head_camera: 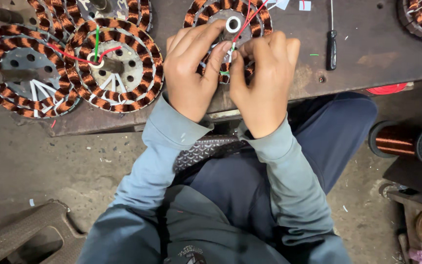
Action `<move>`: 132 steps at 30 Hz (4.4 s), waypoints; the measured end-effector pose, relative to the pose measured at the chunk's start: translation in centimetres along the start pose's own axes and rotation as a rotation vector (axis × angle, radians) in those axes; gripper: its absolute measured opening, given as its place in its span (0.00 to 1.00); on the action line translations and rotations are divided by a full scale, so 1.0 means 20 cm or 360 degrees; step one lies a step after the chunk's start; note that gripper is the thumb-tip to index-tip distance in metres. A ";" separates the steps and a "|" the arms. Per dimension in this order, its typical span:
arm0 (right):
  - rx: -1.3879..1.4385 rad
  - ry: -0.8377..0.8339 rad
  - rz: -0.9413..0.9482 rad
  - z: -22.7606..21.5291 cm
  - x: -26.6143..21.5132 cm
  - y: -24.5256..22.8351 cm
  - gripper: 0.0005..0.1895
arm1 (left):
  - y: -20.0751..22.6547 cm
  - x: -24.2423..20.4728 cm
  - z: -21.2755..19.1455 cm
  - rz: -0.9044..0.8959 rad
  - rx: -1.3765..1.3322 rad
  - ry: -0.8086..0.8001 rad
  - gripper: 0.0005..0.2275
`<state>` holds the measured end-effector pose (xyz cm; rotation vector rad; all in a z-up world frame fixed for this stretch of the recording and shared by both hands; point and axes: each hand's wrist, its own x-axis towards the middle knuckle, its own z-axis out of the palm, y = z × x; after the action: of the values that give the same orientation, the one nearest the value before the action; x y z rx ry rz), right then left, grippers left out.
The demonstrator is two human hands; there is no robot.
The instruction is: The person sits at a workbench and assembles motor stators by cutting wires with shears, inserting white insulating spacers, and tying green and red wires to the copper windings. The person handles multiple stator units, trims excess wire, and secures connections by hand.
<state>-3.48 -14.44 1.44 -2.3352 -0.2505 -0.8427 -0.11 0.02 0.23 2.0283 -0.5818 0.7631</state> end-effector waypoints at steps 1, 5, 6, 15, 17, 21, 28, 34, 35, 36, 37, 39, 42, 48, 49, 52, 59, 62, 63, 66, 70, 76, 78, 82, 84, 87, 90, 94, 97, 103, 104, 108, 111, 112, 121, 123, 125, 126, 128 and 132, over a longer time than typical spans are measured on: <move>-0.0016 0.0003 -0.0020 0.01 0.00 0.00 0.07 | 0.00 0.00 0.00 0.0003 0.0006 -0.0009 0.11; -0.0056 0.0005 -0.0060 0.05 -0.01 0.01 0.08 | 0.00 0.00 0.00 0.0000 -0.0012 -0.0007 0.11; -0.0066 0.0010 -0.0056 0.06 -0.01 0.01 0.08 | 0.00 0.00 0.00 -0.0004 -0.0013 -0.0011 0.11; -0.0175 -0.0078 -0.0083 0.02 0.01 0.02 0.09 | 0.01 0.00 -0.01 0.0008 0.0008 -0.0010 0.11; -0.0212 -0.0077 -0.0101 0.01 0.01 0.01 0.08 | 0.00 0.00 0.00 0.0005 0.0006 -0.0011 0.11; -0.0366 -0.0135 -0.0102 0.02 0.01 -0.01 0.09 | 0.00 0.00 0.01 0.0017 0.0015 0.0002 0.11; -0.0296 0.0000 -0.0021 0.10 0.01 -0.04 0.07 | 0.00 0.00 0.01 0.0066 0.0009 0.0005 0.11; -0.0224 0.0019 -0.0046 0.08 -0.01 -0.03 0.06 | 0.00 0.01 0.01 0.0018 0.0028 0.0012 0.12; -0.0217 0.0025 -0.0047 0.08 -0.02 -0.03 0.07 | 0.00 0.01 0.01 0.0020 0.0026 0.0021 0.11; -0.0211 0.0030 -0.0043 0.08 -0.02 -0.03 0.07 | 0.00 0.01 0.02 0.0021 0.0022 0.0026 0.11; -0.0212 0.0031 -0.0036 0.08 -0.02 -0.03 0.07 | 0.00 0.01 0.02 0.0021 0.0018 0.0032 0.11; -0.0215 0.0030 -0.0015 0.09 -0.02 -0.03 0.06 | 0.00 0.00 0.02 0.0018 0.0002 0.0034 0.11; -0.0237 0.0045 -0.0004 0.11 -0.01 -0.03 0.06 | -0.01 0.00 0.02 0.0017 0.0000 0.0029 0.11; -0.0266 0.0081 -0.0004 0.13 0.01 -0.03 0.07 | -0.01 0.00 0.02 0.0013 -0.0015 0.0030 0.11; -0.0243 0.0065 -0.0017 0.12 0.01 -0.02 0.07 | 0.00 0.00 0.01 0.0012 -0.0021 0.0029 0.11; -0.0191 0.0034 -0.0047 0.09 0.01 -0.02 0.07 | 0.01 0.00 0.01 -0.0007 -0.0046 0.0046 0.11; -0.0132 0.0037 -0.0047 0.07 -0.02 -0.04 0.06 | 0.00 0.01 0.01 0.0005 -0.0035 0.0048 0.11; -0.0198 0.0051 -0.0035 0.08 -0.02 -0.04 0.07 | 0.00 0.01 0.02 0.0001 -0.0032 0.0041 0.11; -0.0227 0.0056 -0.0030 0.09 -0.02 -0.04 0.07 | 0.00 0.01 0.01 0.0007 -0.0030 0.0040 0.11; -0.0286 0.0075 -0.0017 0.11 -0.01 -0.03 0.07 | 0.00 0.00 0.01 0.0010 -0.0035 0.0034 0.11; -0.0231 0.0091 -0.0050 0.12 0.00 -0.02 0.07 | 0.00 0.00 0.01 0.0016 -0.0028 0.0033 0.11; -0.0148 0.0069 -0.0047 0.08 -0.01 -0.03 0.06 | 0.01 0.01 0.01 -0.0008 -0.0022 0.0038 0.11; -0.0134 0.0075 -0.0040 0.06 -0.02 -0.04 0.06 | 0.01 0.01 0.01 -0.0001 -0.0022 0.0043 0.11; -0.0170 0.0089 -0.0025 0.09 -0.01 -0.03 0.06 | 0.00 0.00 0.01 0.0002 -0.0021 0.0027 0.11; -0.0225 0.0123 -0.0023 0.12 0.00 -0.03 0.07 | 0.00 0.00 0.01 0.0001 -0.0018 0.0033 0.11; -0.0198 0.0103 -0.0035 0.12 0.01 -0.02 0.08 | 0.00 0.01 0.01 0.0021 -0.0039 0.0036 0.11; -0.0102 0.0062 -0.0009 0.08 0.01 -0.03 0.06 | 0.01 0.01 0.01 0.0012 -0.0041 0.0030 0.11; -0.0060 0.0095 -0.0042 0.04 0.00 -0.04 0.06 | 0.01 0.01 0.00 -0.0028 -0.0032 0.0002 0.11; -0.0115 0.0063 -0.0050 0.01 -0.05 0.01 0.07 | -0.03 -0.01 0.04 0.0028 -0.0036 0.0093 0.10; -0.0068 -0.0096 0.0004 0.04 -0.04 0.12 0.11 | -0.04 0.01 0.09 0.0086 -0.0214 0.0316 0.10; 0.0033 -0.0160 0.0169 0.03 -0.05 0.14 0.13 | -0.03 0.00 0.08 0.0019 -0.0155 0.0244 0.10; -0.0321 0.0002 -0.0303 0.02 -0.10 0.28 0.05 | -0.04 -0.04 0.11 -0.0074 -0.0044 0.0170 0.11; -0.0341 -0.0016 -0.0264 0.01 -0.16 0.37 0.04 | -0.06 -0.06 0.13 -0.0115 -0.0031 0.0119 0.12; -0.0347 -0.0024 -0.0237 -0.01 -0.18 0.38 0.04 | -0.06 -0.06 0.14 -0.0121 -0.0028 0.0113 0.12; 0.0117 0.0219 -0.0039 -0.10 -0.14 0.15 0.05 | -0.02 -0.06 0.10 -0.0097 -0.0038 0.0163 0.11; 0.0392 0.0296 0.0049 -0.10 -0.13 0.10 0.06 | 0.00 -0.05 0.08 -0.0086 -0.0063 0.0212 0.10; 0.0743 0.0360 0.0215 -0.09 -0.11 0.07 0.06 | 0.02 -0.04 0.07 -0.0060 -0.0088 0.0292 0.09; 0.0977 0.0400 0.0347 -0.09 -0.10 0.07 0.07 | 0.03 -0.04 0.06 -0.0051 -0.0024 0.0289 0.10; 0.1148 0.0462 0.0232 -0.09 -0.08 0.09 0.05 | 0.05 -0.04 0.04 -0.0039 0.0080 0.0260 0.11; 0.1215 0.0639 0.0168 -0.07 -0.08 0.15 0.06 | 0.08 -0.04 0.01 -0.0040 0.0176 0.0136 0.15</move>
<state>-4.26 -17.64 -0.29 -1.4310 -0.2216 -0.9346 -1.61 -0.84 0.58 2.0886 -0.4734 0.8793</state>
